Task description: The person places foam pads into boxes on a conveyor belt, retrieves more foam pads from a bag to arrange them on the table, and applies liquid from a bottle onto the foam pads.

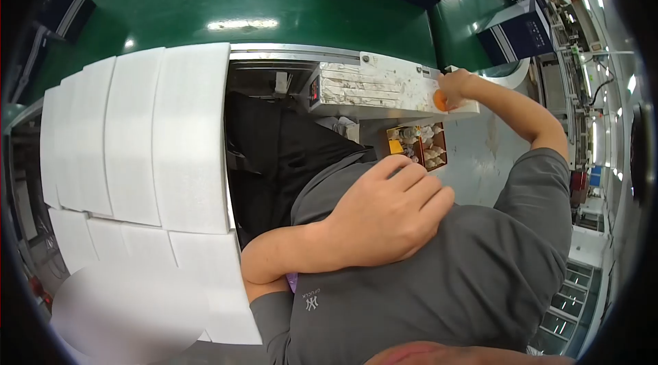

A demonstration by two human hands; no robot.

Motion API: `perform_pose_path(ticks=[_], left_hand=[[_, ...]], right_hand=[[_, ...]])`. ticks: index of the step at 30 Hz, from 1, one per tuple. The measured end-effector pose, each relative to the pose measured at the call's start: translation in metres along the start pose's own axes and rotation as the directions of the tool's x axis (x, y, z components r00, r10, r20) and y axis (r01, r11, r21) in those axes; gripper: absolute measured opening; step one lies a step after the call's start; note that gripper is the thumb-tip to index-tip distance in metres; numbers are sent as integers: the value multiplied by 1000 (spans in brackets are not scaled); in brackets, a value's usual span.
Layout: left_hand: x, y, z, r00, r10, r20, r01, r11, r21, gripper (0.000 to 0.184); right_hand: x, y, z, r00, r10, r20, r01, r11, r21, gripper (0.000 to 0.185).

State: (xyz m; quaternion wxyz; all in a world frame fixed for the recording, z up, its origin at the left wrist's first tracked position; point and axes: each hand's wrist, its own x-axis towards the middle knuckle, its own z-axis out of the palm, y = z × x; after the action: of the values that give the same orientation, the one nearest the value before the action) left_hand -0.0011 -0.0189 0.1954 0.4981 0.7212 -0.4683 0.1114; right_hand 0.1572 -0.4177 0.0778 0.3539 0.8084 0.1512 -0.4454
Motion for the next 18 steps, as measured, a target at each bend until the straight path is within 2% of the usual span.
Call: perform_pose_path(ticks=[2, 4, 5, 6, 7, 8, 10, 11, 13, 14, 18], left_hand=[[-3, -7, 1, 998, -54, -31, 54, 999, -2, 23], [-8, -12, 3, 995, -84, -48, 84, 996, 1, 23], [-12, -17, 5, 988, -128, -84, 128, 992, -6, 23], [-18, -22, 7, 978, -173, -120, 172, 985, -11, 23], [-23, -28, 9, 963, -217, -158, 218, 976, -13, 24], [-28, -33, 10, 944, -263, -201, 265, 964, -16, 24], [-42, -40, 9, 913, -313, -262, 321, 947, -11, 23], [-51, -40, 10, 883, -359, -302, 367, 930, -33, 22], [-68, -36, 12, 811, -449, -375, 454, 887, -80, 21], [-75, -33, 14, 796, -460, -393, 480, 876, -53, 21], [-99, -16, 17, 577, -659, -482, 636, 733, -241, 16]], right_hand=[[3, 17, -24, 980, -71, 188, 6, 945, 327, 64], [-1, 22, -41, 955, -129, 266, -13, 880, 475, 67], [-5, 17, -55, 945, -247, 212, 14, 682, 731, 59], [-8, 8, -71, 930, -347, 122, 35, 415, 909, 51], [-11, -4, -89, 908, -418, 5, 44, 106, 993, 43], [-14, -18, -108, 881, -456, -125, 31, -208, 978, 36], [-28, -63, -145, 886, -386, -259, -24, -595, 803, 32], [-26, -80, -159, 870, -412, -270, -20, -576, 817, 32], [-19, -108, -183, 691, -441, -573, -149, -862, 484, 47], [-14, -121, -194, 661, -473, -583, -163, -848, 504, 47], [4, -178, -234, 641, -377, -669, -253, -926, 280, 49]])
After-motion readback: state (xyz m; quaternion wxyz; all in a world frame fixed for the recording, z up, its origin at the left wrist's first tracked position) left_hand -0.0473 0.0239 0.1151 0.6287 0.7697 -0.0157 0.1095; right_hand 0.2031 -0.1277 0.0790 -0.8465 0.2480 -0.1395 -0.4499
